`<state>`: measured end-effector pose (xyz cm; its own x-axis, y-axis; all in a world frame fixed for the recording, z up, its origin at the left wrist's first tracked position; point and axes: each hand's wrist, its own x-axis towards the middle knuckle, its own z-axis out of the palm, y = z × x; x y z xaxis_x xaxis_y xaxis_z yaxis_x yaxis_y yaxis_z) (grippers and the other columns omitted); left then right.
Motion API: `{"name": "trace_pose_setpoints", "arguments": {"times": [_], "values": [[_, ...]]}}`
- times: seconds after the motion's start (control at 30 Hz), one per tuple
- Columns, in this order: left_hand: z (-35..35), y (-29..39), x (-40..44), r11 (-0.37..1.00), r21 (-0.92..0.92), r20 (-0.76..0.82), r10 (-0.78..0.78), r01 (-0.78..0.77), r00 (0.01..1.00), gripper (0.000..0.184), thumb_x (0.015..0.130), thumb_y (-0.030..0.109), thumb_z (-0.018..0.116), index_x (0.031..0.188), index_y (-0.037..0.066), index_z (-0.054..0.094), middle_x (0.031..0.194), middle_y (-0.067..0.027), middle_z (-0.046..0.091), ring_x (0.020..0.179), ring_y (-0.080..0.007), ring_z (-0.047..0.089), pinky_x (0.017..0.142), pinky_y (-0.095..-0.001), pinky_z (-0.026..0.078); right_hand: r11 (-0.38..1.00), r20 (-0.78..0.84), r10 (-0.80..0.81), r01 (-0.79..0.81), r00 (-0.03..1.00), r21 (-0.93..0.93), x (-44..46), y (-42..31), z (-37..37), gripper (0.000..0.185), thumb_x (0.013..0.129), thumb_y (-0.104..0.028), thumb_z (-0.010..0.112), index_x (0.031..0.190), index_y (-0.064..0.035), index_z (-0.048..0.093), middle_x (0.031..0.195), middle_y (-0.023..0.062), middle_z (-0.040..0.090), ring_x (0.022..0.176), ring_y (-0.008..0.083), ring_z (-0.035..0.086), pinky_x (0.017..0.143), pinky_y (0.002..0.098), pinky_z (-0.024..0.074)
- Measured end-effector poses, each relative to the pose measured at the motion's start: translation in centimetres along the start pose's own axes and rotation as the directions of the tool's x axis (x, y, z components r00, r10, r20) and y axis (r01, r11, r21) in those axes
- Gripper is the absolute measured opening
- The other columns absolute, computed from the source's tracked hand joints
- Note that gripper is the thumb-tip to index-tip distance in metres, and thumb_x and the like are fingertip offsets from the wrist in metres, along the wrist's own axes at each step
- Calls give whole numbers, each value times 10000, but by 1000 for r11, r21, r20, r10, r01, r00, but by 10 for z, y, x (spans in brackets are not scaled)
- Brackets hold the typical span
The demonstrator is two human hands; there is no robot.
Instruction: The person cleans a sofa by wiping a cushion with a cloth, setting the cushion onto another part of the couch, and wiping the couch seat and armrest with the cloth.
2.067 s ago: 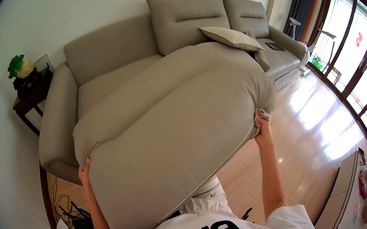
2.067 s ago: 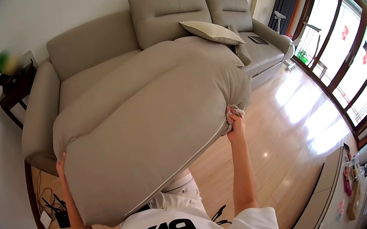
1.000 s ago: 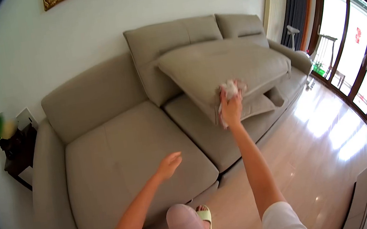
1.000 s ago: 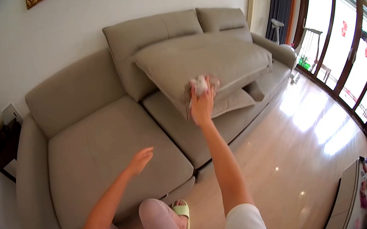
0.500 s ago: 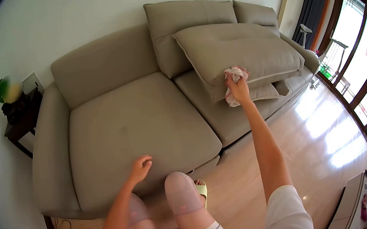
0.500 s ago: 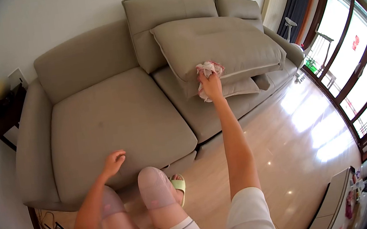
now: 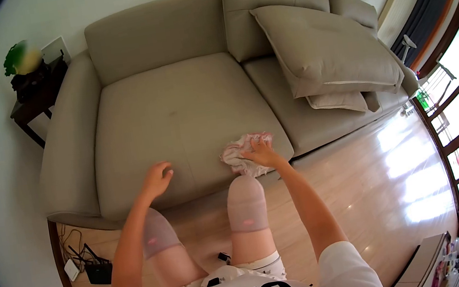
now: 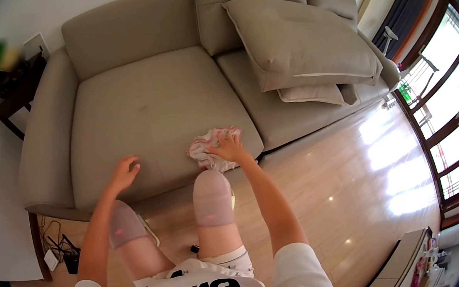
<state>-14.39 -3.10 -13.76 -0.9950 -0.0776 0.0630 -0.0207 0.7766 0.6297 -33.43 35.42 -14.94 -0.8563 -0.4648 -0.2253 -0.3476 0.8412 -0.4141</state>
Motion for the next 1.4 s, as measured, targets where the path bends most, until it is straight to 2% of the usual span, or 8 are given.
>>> {"name": "trace_pose_setpoints", "arguments": {"times": [0.03, 0.3, 0.57, 0.67, 0.87, 1.0, 1.27, 1.4], "values": [[0, -6, 1, 999, 28, -39, -15, 16, 999, 403, 974, 236, 645, 1287, -17, 628, 1389, -222, 594, 1310, -382, 547, 1102, -468, 433, 989, 106, 125, -132, 986, 65, -1, -5, 4, 1163, 839, -859, 489, 1655, -94, 172, 1687, 314, 45, 1547, 540, -47, 1245, 600, 8], [26, -21, 55, 908, 381, -280, -66, 174, 958, 599, 1050, 386, 475, 1532, 32, 444, 1612, -217, 384, 1516, -423, 299, 1233, -648, 163, 954, -343, 260, -294, 903, -49, 61, -20, 35, 1092, 900, -837, 385, 1639, -54, 204, 1662, 356, 98, 1509, 618, 6, 1218, 666, 11], [45, -9, 63, 866, 442, -463, -1, 232, 886, 558, 1035, 315, 455, 1520, 40, 466, 1598, -198, 414, 1504, -400, 333, 1243, -614, 161, 904, -515, 340, -425, 787, -52, 170, -24, 6, 915, 958, -721, 394, 1598, -69, 336, 1630, 320, 276, 1518, 546, 185, 1239, 635, 28], [50, -10, 62, 882, 420, -485, 18, 215, 875, 535, 1024, 256, 450, 1509, 34, 475, 1588, -186, 430, 1500, -386, 345, 1247, -597, 166, 887, -466, -156, -84, 871, -455, 192, -75, 29, 801, 1000, -639, 374, 1568, -76, 406, 1622, 255, 349, 1529, 491, 216, 1250, 608, 53], [49, -14, 56, 944, 293, -518, 21, 154, 855, 493, 995, 113, 427, 1470, 2, 495, 1576, -166, 453, 1493, -360, 366, 1252, -553, 196, 834, -324, -552, 503, 769, -226, 100, -193, 82, 656, 1005, -442, 531, 1575, -140, 415, 1642, 195, 337, 1527, 433, 260, 1256, 556, 170], [48, -19, 51, 961, 254, -531, 48, 105, 846, 492, 967, 45, 444, 1452, -14, 503, 1553, -171, 481, 1475, -371, 395, 1247, -549, 222, 801, -161, -598, 579, 785, -150, 48, -153, 70, 661, 1002, -427, 534, 1581, -142, 391, 1661, 194, 291, 1538, 444, 223, 1254, 568, 172], [47, -6, 52, 943, 293, -521, 18, 158, 854, 446, 981, 82, 452, 1398, -41, 551, 1510, -202, 518, 1450, -382, 427, 1236, -549, 253, 932, -351, 204, -291, 914, -218, 114, 14, 4, 671, 1063, -472, 402, 1612, -99, 306, 1672, 225, 250, 1560, 431, 173, 1264, 565, 104], [48, -6, 55, 928, 319, -514, -3, 195, 858, 461, 988, 118, 454, 1413, -44, 535, 1503, -209, 520, 1441, -381, 438, 1231, -560, 264, 952, -409, 64, -178, 910, -249, 201, -52, 12, 748, 1065, -541, 356, 1581, -1, 314, 1662, 238, 259, 1558, 433, 172, 1272, 547, 58]]}}
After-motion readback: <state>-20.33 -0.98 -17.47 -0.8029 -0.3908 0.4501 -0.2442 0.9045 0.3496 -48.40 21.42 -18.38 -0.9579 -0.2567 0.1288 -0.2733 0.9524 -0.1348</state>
